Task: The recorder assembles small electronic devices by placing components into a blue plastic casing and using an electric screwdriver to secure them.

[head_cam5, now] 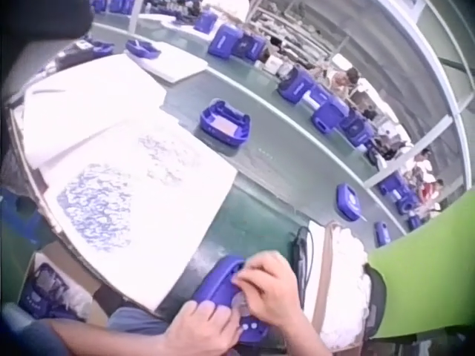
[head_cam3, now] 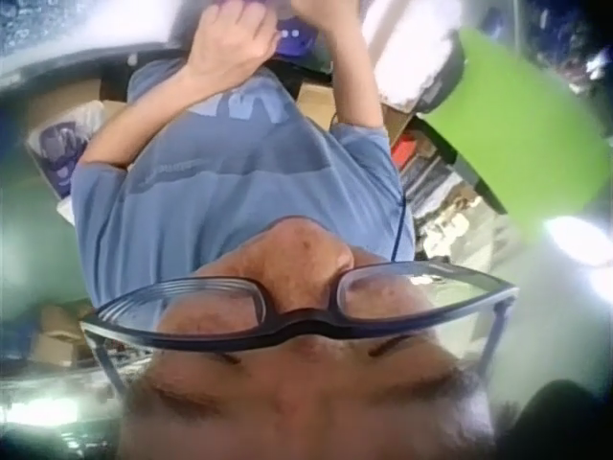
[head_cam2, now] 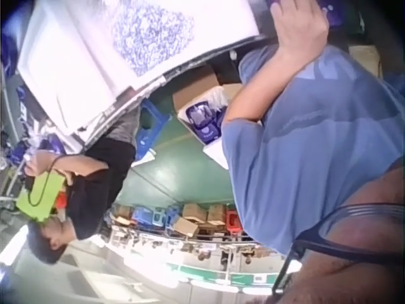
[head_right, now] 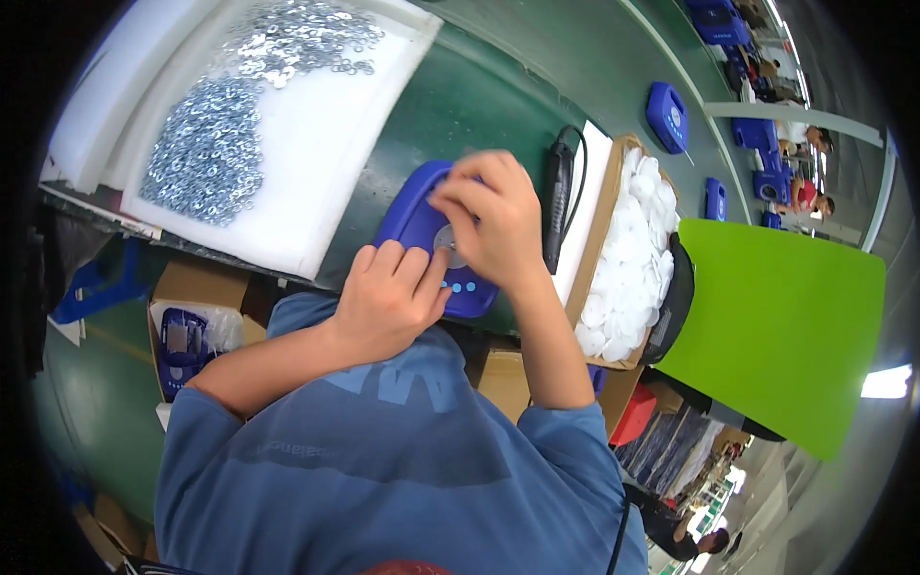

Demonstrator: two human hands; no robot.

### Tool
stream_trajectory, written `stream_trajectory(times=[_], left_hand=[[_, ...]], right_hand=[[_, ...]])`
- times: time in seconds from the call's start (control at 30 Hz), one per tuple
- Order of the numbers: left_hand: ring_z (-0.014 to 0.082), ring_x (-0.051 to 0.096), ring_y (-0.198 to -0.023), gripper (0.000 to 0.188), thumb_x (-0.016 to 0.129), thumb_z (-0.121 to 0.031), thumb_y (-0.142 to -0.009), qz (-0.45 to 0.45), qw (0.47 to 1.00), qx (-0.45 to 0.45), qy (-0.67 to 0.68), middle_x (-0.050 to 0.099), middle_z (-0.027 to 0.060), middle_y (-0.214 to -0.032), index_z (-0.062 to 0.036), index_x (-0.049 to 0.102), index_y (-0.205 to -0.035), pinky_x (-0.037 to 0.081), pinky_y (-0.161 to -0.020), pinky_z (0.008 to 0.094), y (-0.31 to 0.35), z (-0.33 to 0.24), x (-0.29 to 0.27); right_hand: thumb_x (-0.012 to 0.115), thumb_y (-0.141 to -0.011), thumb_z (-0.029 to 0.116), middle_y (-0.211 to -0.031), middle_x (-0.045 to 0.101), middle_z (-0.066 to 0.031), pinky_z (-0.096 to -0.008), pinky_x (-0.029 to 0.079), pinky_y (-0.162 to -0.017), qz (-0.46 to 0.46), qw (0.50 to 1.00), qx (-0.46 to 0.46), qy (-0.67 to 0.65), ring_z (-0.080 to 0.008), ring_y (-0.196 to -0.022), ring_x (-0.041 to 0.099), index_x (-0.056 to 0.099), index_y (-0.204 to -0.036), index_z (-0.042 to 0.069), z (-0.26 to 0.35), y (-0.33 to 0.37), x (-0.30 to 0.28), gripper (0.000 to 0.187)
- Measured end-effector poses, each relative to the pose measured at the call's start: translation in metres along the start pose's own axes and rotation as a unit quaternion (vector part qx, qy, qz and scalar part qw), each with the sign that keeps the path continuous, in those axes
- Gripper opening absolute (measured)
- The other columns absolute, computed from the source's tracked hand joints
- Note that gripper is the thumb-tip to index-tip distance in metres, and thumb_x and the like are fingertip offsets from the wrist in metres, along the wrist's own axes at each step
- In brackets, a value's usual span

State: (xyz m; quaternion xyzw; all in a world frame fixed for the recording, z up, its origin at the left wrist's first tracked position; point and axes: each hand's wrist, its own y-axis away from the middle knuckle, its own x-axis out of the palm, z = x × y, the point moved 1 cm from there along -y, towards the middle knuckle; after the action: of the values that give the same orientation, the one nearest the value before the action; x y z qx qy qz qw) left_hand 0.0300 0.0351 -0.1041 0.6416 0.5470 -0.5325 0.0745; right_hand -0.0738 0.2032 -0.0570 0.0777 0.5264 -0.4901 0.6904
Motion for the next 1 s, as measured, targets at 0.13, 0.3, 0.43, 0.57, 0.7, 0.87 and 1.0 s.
stream_trajectory(times=[0.13, 0.3, 0.43, 0.57, 0.7, 0.87, 1.0], left_hand=[[0.0251, 0.052, -0.084, 0.047, 0.083, -0.027, -0.084, 0.0, 1.0, 0.009, 0.002, 0.052, 0.006, -0.092, -0.0003, 0.078, -0.123, 0.038, -0.071, 0.0413, -0.002, -0.001, 0.001], [0.024, 0.053, -0.085, 0.043, 0.083, -0.027, -0.084, -0.015, 1.0, 0.007, -0.021, 0.054, 0.0052, -0.092, -0.001, 0.079, -0.119, 0.039, -0.07, 0.0402, -0.004, -0.004, 0.002], [0.024, 0.053, -0.085, 0.042, 0.083, -0.025, -0.084, -0.015, 0.999, 0.006, -0.03, 0.054, 0.0053, -0.092, -0.0012, 0.079, -0.118, 0.038, -0.07, 0.0405, -0.004, -0.005, 0.002], [0.0243, 0.052, -0.084, 0.042, 0.083, -0.024, -0.083, -0.012, 0.999, 0.006, -0.033, 0.053, 0.0055, -0.091, -0.0013, 0.079, -0.118, 0.038, -0.069, 0.0405, -0.004, -0.006, 0.0], [0.0246, 0.052, -0.083, 0.044, 0.084, -0.023, -0.081, -0.018, 0.999, 0.009, -0.039, 0.052, 0.0055, -0.09, -0.0014, 0.079, -0.118, 0.038, -0.069, 0.0405, -0.005, -0.009, -0.001], [0.0244, 0.052, -0.083, 0.043, 0.085, -0.022, -0.08, -0.013, 0.999, 0.009, -0.048, 0.052, 0.0054, -0.091, -0.0018, 0.079, -0.118, 0.037, -0.069, 0.0401, -0.006, -0.007, 0.0], [0.0241, 0.052, -0.082, 0.043, 0.085, -0.022, -0.08, -0.015, 0.998, 0.015, -0.058, 0.052, 0.0054, -0.091, -0.0021, 0.08, -0.118, 0.038, -0.069, 0.0397, -0.006, -0.008, 0.0]], right_hand=[[0.087, -0.074, -0.003, -0.098, 0.071, -0.0096, -0.0417, 0.057, -0.084, 0.004, 0.998, 0.048, 0.036, -0.0317, -0.099, 0.071, 0.08, -0.089, 0.004, 0.003, 0.051, -0.019, 0.018], [0.087, -0.07, 0.002, -0.097, 0.071, -0.008, -0.043, 0.056, -0.082, -0.018, 0.997, -0.035, 0.068, -0.0317, -0.101, 0.072, 0.079, -0.091, 0.005, 0.008, 0.06, -0.017, 0.023], [0.077, -0.071, 0.011, -0.1, 0.071, -0.005, -0.0425, 0.057, -0.084, -0.013, 0.977, -0.155, 0.143, -0.0277, -0.104, 0.073, 0.078, -0.093, 0.005, 0.008, 0.068, -0.018, 0.023], [0.078, -0.071, 0.013, -0.1, 0.071, -0.006, -0.0425, 0.058, -0.083, 0.01, 0.981, -0.153, 0.121, -0.0282, -0.1, 0.073, 0.078, -0.091, 0.005, 0.013, 0.072, -0.033, 0.022], [0.085, -0.078, -0.002, -0.103, 0.072, -0.0117, -0.0419, 0.06, -0.08, -0.118, 0.962, 0.211, 0.126, -0.0333, -0.091, 0.072, 0.08, -0.096, 0.003, -0.036, 0.071, -0.045, 0.019], [0.088, -0.076, 0.003, -0.105, 0.071, -0.0083, -0.043, 0.057, -0.082, -0.036, 0.998, 0.055, -0.002, -0.0322, -0.098, 0.068, 0.082, -0.098, 0.007, -0.003, 0.056, -0.043, 0.023], [0.09, -0.071, 0.005, -0.104, 0.07, -0.0043, -0.0427, 0.053, -0.087, 0.007, 1.0, 0.02, 0.018, -0.0298, -0.1, 0.065, 0.084, -0.096, 0.01, 0.004, 0.057, -0.026, 0.027]])
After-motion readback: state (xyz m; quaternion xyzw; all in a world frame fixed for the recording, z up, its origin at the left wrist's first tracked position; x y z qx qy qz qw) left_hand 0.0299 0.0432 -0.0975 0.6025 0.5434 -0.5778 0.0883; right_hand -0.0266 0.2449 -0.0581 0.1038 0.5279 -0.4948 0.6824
